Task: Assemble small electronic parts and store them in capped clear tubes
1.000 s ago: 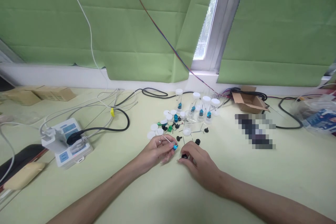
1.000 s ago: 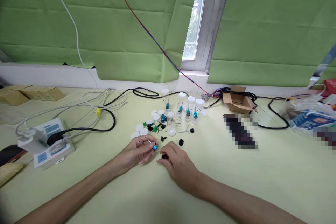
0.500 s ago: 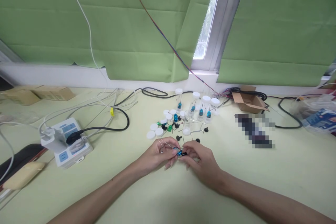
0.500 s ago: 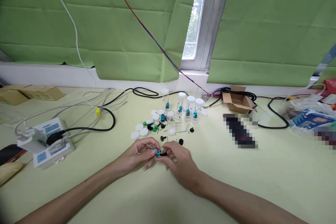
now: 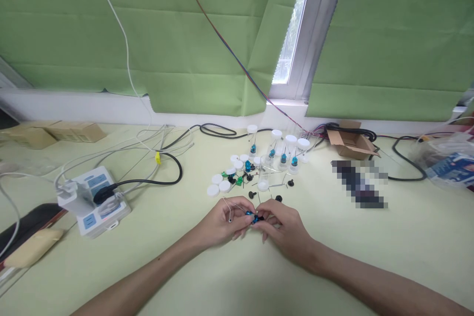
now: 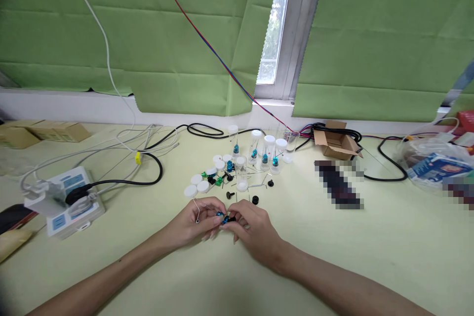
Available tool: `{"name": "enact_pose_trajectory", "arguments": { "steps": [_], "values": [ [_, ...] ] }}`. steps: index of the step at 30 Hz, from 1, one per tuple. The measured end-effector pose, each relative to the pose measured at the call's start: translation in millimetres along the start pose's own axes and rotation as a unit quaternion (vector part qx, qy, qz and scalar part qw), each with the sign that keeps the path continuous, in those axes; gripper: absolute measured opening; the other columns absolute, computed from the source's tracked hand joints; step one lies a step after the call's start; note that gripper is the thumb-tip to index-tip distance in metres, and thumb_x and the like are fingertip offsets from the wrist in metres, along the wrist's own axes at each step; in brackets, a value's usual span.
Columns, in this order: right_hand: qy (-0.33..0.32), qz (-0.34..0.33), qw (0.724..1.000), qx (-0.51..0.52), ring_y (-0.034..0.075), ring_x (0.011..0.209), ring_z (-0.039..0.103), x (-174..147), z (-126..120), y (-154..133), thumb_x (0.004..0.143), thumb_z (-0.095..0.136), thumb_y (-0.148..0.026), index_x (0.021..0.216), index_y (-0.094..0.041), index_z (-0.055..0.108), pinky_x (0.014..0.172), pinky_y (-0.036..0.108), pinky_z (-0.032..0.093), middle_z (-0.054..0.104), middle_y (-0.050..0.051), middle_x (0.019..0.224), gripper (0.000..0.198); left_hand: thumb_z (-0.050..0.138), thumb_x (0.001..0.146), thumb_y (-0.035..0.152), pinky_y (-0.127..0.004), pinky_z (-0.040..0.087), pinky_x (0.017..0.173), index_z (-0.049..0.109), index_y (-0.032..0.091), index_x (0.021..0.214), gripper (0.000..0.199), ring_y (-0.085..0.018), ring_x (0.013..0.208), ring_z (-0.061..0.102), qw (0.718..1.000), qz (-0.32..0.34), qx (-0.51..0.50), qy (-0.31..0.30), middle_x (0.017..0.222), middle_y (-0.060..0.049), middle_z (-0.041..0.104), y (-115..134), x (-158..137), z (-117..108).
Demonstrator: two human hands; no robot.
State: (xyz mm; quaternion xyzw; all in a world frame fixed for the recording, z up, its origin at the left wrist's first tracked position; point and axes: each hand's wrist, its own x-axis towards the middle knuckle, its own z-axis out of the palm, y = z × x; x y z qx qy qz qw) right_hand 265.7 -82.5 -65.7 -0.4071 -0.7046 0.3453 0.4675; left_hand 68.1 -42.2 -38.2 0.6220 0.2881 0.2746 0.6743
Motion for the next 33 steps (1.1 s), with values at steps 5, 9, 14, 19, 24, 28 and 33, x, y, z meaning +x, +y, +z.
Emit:
{"name": "enact_pose_trajectory", "arguments": {
  "steps": [5, 9, 14, 19, 24, 28, 33],
  "values": [
    [-0.007, -0.019, 0.999, -0.025, 0.014, 0.067, 0.063, 0.6, -2.3, 0.1, 0.086, 0.069, -0.025, 0.098, -0.022, 0.064, 0.054, 0.023, 0.059, 0.064, 0.004, 0.088, 0.013, 0.066, 0.087, 0.038, -0.023, 0.035, 0.051, 0.063, 0.015, 0.097, 0.025, -0.011, 0.053, 0.048, 0.999, 0.013, 0.033, 0.018, 0.06, 0.002, 0.053, -1.3, -1.9, 3.1],
    [-0.005, -0.039, 0.998, -0.042, 0.014, 0.067, 0.064, 1.7, -3.0, -0.9, 0.085, 0.069, -0.022, 0.102, -0.022, 0.064, 0.058, 0.024, 0.058, 0.065, 0.005, 0.093, 0.018, 0.065, 0.088, 0.038, -0.024, 0.039, 0.054, 0.064, 0.016, 0.097, 0.023, -0.012, 0.055, 0.05, 0.996, 0.025, 0.076, 0.033, 0.061, 0.001, 0.054, 3.0, -3.0, 4.6],
    [0.003, -0.023, 0.999, -0.026, 0.014, 0.067, 0.066, 2.8, -2.1, 0.8, 0.083, 0.068, -0.016, 0.099, -0.021, 0.064, 0.06, 0.024, 0.057, 0.066, 0.004, 0.091, 0.017, 0.062, 0.089, 0.033, -0.024, 0.04, 0.056, 0.068, 0.017, 0.096, 0.018, -0.013, 0.061, 0.052, 0.988, 0.053, 0.137, 0.05, 0.073, -0.003, 0.061, 5.4, -4.9, 6.0],
    [0.004, -0.029, 0.998, -0.049, 0.017, 0.073, 0.066, 1.9, -2.4, 2.8, 0.082, 0.07, -0.015, 0.1, -0.021, 0.066, 0.065, 0.027, 0.056, 0.068, 0.004, 0.089, 0.019, 0.062, 0.09, 0.029, -0.024, 0.043, 0.061, 0.071, 0.017, 0.096, 0.016, -0.015, 0.072, 0.056, 0.977, 0.085, 0.185, 0.054, 0.087, -0.008, 0.066, 7.9, -5.7, 7.1],
    [0.011, -0.065, 0.994, -0.085, 0.018, 0.073, 0.063, 0.1, -1.7, 1.9, 0.084, 0.07, -0.015, 0.1, -0.02, 0.067, 0.065, 0.028, 0.054, 0.069, 0.005, 0.086, 0.017, 0.061, 0.09, 0.028, -0.025, 0.045, 0.065, 0.071, 0.018, 0.098, 0.017, -0.016, 0.075, 0.058, 0.969, 0.096, 0.224, 0.046, 0.088, -0.007, 0.067, 13.0, -6.1, 7.2],
    [0.014, -0.078, 0.993, -0.091, 0.018, 0.073, 0.063, -0.5, -1.4, 2.1, 0.085, 0.07, -0.016, 0.1, -0.02, 0.067, 0.065, 0.028, 0.054, 0.069, 0.005, 0.086, 0.016, 0.06, 0.09, 0.029, -0.024, 0.044, 0.062, 0.071, 0.017, 0.096, 0.017, -0.014, 0.072, 0.056, 0.97, 0.087, 0.223, 0.043, 0.086, -0.006, 0.065, 14.1, -5.6, 5.5],
    [0.027, -0.103, 0.991, -0.077, 0.016, 0.072, 0.063, 0.0, -1.7, 1.8, 0.087, 0.068, -0.015, 0.102, -0.021, 0.066, 0.064, 0.027, 0.054, 0.068, 0.005, 0.089, 0.016, 0.06, 0.091, 0.033, -0.024, 0.042, 0.056, 0.064, 0.015, 0.098, 0.02, -0.012, 0.059, 0.053, 0.99, 0.037, 0.132, 0.04, 0.065, 0.0, 0.058, 10.0, -4.1, 4.3]
  ]
}}
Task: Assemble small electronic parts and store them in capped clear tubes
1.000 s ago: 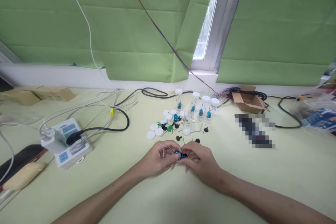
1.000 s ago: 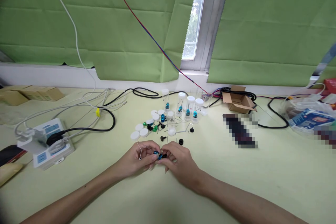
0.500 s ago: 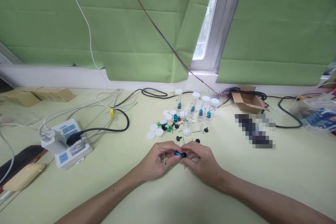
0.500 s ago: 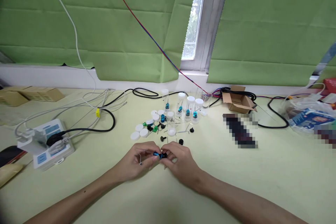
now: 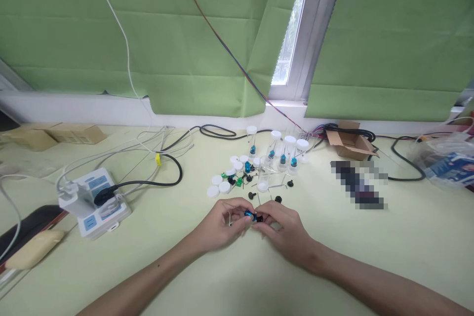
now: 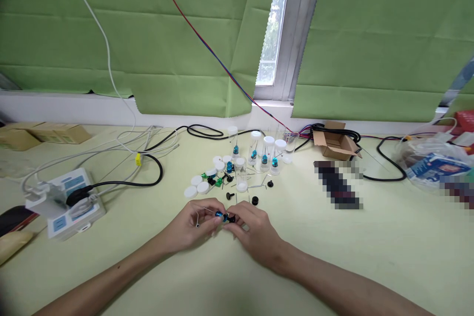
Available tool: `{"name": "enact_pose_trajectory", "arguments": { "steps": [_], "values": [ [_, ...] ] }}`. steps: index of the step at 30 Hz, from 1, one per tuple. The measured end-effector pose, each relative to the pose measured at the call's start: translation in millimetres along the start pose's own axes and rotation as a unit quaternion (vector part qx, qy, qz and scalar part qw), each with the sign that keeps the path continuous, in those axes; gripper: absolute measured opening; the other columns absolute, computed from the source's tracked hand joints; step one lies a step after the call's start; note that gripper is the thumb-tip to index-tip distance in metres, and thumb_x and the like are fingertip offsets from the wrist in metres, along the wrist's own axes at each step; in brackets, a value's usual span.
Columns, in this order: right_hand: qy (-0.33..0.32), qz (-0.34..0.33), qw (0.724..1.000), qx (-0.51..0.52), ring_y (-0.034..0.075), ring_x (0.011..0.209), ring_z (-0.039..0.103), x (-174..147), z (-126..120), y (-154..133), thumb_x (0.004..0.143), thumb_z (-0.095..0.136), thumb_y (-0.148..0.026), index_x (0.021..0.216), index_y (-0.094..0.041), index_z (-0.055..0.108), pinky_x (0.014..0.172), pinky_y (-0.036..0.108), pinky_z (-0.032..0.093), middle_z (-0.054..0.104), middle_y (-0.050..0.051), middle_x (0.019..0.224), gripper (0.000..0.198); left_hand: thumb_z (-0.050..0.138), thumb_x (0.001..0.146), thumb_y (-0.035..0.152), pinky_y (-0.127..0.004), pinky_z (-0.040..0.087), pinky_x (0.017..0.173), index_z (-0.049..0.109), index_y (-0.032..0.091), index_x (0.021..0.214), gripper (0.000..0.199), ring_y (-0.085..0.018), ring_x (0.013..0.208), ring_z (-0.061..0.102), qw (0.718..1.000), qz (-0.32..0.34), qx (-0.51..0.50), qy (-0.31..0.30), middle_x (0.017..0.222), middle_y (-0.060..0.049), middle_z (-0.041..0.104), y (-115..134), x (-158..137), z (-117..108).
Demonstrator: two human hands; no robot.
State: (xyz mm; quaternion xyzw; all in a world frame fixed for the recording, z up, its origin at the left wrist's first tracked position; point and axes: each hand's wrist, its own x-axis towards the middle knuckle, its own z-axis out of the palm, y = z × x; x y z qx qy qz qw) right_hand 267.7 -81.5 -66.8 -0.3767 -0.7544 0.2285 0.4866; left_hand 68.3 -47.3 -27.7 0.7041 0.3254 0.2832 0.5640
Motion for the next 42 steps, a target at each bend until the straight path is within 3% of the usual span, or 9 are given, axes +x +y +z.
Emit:
{"name": "enact_pose_trajectory", "arguments": {
  "steps": [13, 30, 42],
  "values": [
    [0.038, 0.007, 0.999, 0.037, 0.015, 0.076, 0.064, 3.4, -3.3, -5.3, 0.085, 0.065, -0.009, 0.113, -0.023, 0.06, 0.071, 0.027, 0.057, 0.066, 0.005, 0.096, 0.032, 0.062, 0.091, 0.033, -0.025, 0.045, 0.051, 0.061, 0.016, 0.1, 0.02, -0.012, 0.05, 0.053, 0.991, 0.014, -0.127, 0.025, 0.058, 0.002, 0.057, -7.5, 5.0, 1.4],
    [0.065, 0.035, 0.996, 0.053, 0.017, 0.084, 0.07, 2.3, -0.2, -1.4, 0.09, 0.061, -0.016, 0.109, -0.023, 0.062, 0.08, 0.03, 0.06, 0.071, 0.004, 0.098, 0.02, 0.066, 0.088, 0.035, -0.027, 0.049, 0.054, 0.066, 0.016, 0.1, 0.023, -0.013, 0.053, 0.057, 0.989, -0.005, -0.136, 0.061, 0.064, 0.0, 0.062, -3.2, 6.5, 6.1],
    [0.044, 0.083, 0.99, 0.107, 0.015, 0.073, 0.068, 4.7, -2.4, -2.6, 0.092, 0.058, -0.018, 0.107, -0.023, 0.06, 0.071, 0.029, 0.06, 0.07, 0.004, 0.095, 0.016, 0.067, 0.088, 0.03, -0.028, 0.052, 0.057, 0.069, 0.017, 0.104, 0.021, -0.014, 0.056, 0.061, 0.987, 0.014, -0.154, 0.041, 0.067, -0.001, 0.064, -6.7, 7.6, 5.1]
  ]
}}
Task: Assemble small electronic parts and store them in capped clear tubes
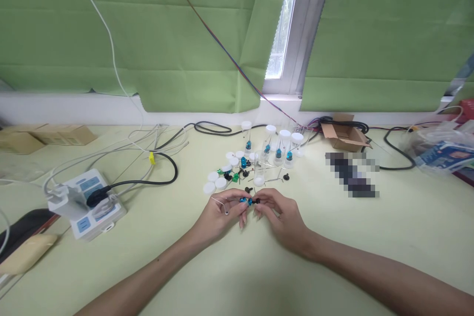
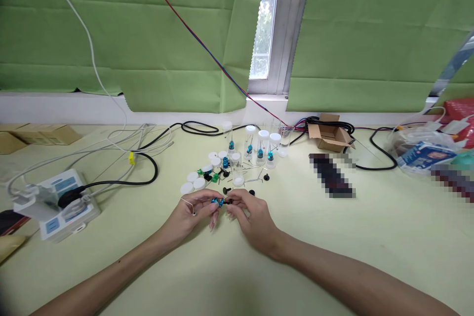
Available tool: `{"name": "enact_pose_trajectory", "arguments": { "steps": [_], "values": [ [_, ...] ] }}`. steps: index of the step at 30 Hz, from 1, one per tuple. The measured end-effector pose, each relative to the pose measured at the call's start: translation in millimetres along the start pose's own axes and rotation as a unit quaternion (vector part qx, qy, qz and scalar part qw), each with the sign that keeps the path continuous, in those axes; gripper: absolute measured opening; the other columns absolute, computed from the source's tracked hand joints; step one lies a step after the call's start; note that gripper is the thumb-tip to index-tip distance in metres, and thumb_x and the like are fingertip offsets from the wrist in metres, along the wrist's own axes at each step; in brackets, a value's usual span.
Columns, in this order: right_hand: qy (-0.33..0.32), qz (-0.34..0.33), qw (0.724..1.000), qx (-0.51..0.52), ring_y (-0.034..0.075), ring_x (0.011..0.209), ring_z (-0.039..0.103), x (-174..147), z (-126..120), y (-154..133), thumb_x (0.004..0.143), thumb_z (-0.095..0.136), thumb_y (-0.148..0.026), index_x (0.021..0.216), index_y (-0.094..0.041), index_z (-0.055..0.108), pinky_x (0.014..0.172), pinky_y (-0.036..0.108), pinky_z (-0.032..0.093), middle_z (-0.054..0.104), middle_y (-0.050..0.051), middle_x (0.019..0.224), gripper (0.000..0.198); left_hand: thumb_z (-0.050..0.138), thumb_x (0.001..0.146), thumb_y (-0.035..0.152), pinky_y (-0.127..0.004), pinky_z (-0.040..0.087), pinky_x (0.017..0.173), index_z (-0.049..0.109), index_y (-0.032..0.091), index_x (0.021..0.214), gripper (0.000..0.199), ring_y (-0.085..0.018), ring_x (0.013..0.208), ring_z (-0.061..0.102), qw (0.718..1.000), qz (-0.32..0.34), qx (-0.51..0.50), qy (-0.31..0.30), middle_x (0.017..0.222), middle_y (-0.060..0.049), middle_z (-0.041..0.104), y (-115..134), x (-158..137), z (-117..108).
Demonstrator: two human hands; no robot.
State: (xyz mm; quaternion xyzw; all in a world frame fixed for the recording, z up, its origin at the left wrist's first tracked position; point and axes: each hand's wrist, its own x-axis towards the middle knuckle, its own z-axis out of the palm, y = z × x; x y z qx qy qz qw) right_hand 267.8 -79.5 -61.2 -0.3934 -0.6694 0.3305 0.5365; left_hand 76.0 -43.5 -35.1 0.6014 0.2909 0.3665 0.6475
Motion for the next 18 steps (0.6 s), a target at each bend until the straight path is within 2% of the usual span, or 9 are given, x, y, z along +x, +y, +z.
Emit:
{"name": "enact_pose_trajectory", "arguments": {
  "steps": [6, 11, 18],
  "values": [
    [0.004, 0.007, 1.0, 0.005, 0.015, 0.069, 0.068, 2.8, -0.9, -5.5, 0.093, 0.056, -0.02, 0.102, -0.022, 0.062, 0.067, 0.029, 0.059, 0.069, 0.004, 0.089, 0.011, 0.071, 0.085, 0.026, -0.03, 0.053, 0.061, 0.07, 0.017, 0.109, 0.026, -0.015, 0.062, 0.062, 0.998, -0.019, -0.041, -0.034, 0.072, -0.004, 0.067, 3.5, 0.8, -3.0],
    [0.01, 0.012, 1.0, 0.017, 0.015, 0.067, 0.067, 2.7, -0.3, -5.9, 0.093, 0.056, -0.021, 0.099, -0.022, 0.063, 0.063, 0.027, 0.059, 0.068, 0.003, 0.087, 0.01, 0.072, 0.083, 0.021, -0.031, 0.054, 0.069, 0.072, 0.017, 0.112, 0.029, -0.016, 0.07, 0.064, 0.991, -0.064, -0.1, -0.057, 0.08, -0.006, 0.07, 3.8, 0.4, -9.5],
    [0.008, 0.022, 0.999, 0.037, 0.015, 0.066, 0.068, 3.7, -0.2, -4.9, 0.093, 0.056, -0.023, 0.1, -0.022, 0.063, 0.065, 0.028, 0.06, 0.069, 0.003, 0.083, 0.009, 0.065, 0.086, 0.015, -0.031, 0.054, 0.076, 0.073, 0.011, 0.11, 0.026, -0.019, 0.081, 0.068, 0.962, -0.148, -0.226, -0.041, 0.09, -0.012, 0.073, 7.8, 2.5, -13.5]
  ]
}}
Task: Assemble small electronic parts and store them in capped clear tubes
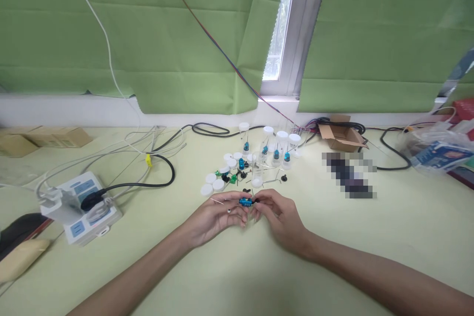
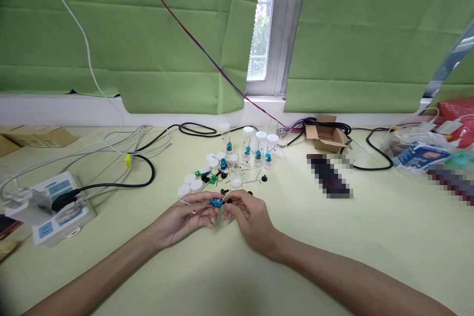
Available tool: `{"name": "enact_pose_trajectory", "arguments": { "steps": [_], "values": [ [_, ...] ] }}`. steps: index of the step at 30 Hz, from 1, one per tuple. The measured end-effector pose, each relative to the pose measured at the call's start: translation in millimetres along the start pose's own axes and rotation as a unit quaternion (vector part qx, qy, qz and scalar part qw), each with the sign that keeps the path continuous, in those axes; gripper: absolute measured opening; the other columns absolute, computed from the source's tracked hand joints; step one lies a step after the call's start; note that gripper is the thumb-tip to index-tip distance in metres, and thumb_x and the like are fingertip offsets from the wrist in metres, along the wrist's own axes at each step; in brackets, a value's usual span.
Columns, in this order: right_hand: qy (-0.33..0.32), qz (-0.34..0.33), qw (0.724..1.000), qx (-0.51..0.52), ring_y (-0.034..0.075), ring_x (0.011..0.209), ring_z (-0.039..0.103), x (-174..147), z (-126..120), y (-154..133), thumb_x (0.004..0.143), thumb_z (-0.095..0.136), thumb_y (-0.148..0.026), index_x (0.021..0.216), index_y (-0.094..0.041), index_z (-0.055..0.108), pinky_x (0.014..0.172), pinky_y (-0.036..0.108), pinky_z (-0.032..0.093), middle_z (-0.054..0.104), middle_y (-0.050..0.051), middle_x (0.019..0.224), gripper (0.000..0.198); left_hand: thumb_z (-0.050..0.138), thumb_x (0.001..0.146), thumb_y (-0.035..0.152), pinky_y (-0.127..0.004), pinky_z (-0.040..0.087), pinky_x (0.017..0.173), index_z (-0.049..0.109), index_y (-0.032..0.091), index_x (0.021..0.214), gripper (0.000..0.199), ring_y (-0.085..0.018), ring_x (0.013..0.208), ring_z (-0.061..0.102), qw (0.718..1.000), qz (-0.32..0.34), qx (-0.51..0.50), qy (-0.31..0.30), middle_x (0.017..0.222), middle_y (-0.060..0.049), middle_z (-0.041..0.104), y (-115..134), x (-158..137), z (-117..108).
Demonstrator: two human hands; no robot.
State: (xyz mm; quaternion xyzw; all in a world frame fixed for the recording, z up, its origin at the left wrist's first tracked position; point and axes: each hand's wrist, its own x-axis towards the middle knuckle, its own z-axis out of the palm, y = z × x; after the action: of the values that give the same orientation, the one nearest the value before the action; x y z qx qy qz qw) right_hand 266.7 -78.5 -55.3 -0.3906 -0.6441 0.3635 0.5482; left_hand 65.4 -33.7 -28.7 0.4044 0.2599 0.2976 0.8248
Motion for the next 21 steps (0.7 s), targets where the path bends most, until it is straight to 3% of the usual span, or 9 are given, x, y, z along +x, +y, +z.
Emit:
{"name": "enact_pose_trajectory", "arguments": {
  "steps": [3, 8, 14, 21],
  "values": [
    [0.002, 0.001, 1.0, -0.001, 0.015, 0.068, 0.069, -0.4, -0.1, 0.3, 0.093, 0.057, -0.025, 0.1, -0.021, 0.063, 0.067, 0.028, 0.06, 0.069, 0.003, 0.085, 0.01, 0.062, 0.083, 0.015, -0.033, 0.054, 0.076, 0.073, 0.007, 0.11, 0.03, -0.022, 0.081, 0.069, 0.999, -0.025, -0.046, -0.012, 0.089, -0.015, 0.074, 4.9, 1.1, -0.6],
    [0.005, -0.011, 1.0, -0.006, 0.016, 0.074, 0.07, 0.0, 0.1, 1.5, 0.091, 0.061, -0.024, 0.1, -0.021, 0.064, 0.072, 0.03, 0.061, 0.07, 0.005, 0.091, 0.01, 0.054, 0.089, 0.041, -0.037, 0.054, 0.076, 0.071, 0.0, 0.11, 0.049, -0.026, 0.08, 0.069, 0.994, -0.067, -0.08, -0.022, 0.085, -0.019, 0.073, 11.6, 0.6, -0.6],
    [0.002, -0.024, 0.999, -0.036, 0.016, 0.073, 0.069, 0.8, -1.2, 3.2, 0.09, 0.063, -0.023, 0.098, -0.021, 0.069, 0.07, 0.03, 0.061, 0.071, 0.005, 0.092, 0.01, 0.068, 0.087, 0.029, -0.031, 0.054, 0.072, 0.074, 0.009, 0.104, 0.027, -0.019, 0.075, 0.067, 0.999, 0.002, 0.045, 0.023, 0.085, -0.012, 0.072, 7.0, -0.6, 1.7],
    [0.012, -0.069, 0.995, -0.067, 0.02, 0.089, 0.067, 2.7, -3.0, -0.5, 0.089, 0.065, -0.019, 0.097, -0.023, 0.071, 0.076, 0.031, 0.059, 0.071, 0.006, 0.095, 0.011, 0.074, 0.082, 0.025, -0.029, 0.054, 0.07, 0.073, 0.013, 0.101, 0.022, -0.017, 0.072, 0.066, 0.997, 0.025, 0.062, 0.039, 0.082, -0.008, 0.071, 2.5, 0.9, 0.4]
  ]
}}
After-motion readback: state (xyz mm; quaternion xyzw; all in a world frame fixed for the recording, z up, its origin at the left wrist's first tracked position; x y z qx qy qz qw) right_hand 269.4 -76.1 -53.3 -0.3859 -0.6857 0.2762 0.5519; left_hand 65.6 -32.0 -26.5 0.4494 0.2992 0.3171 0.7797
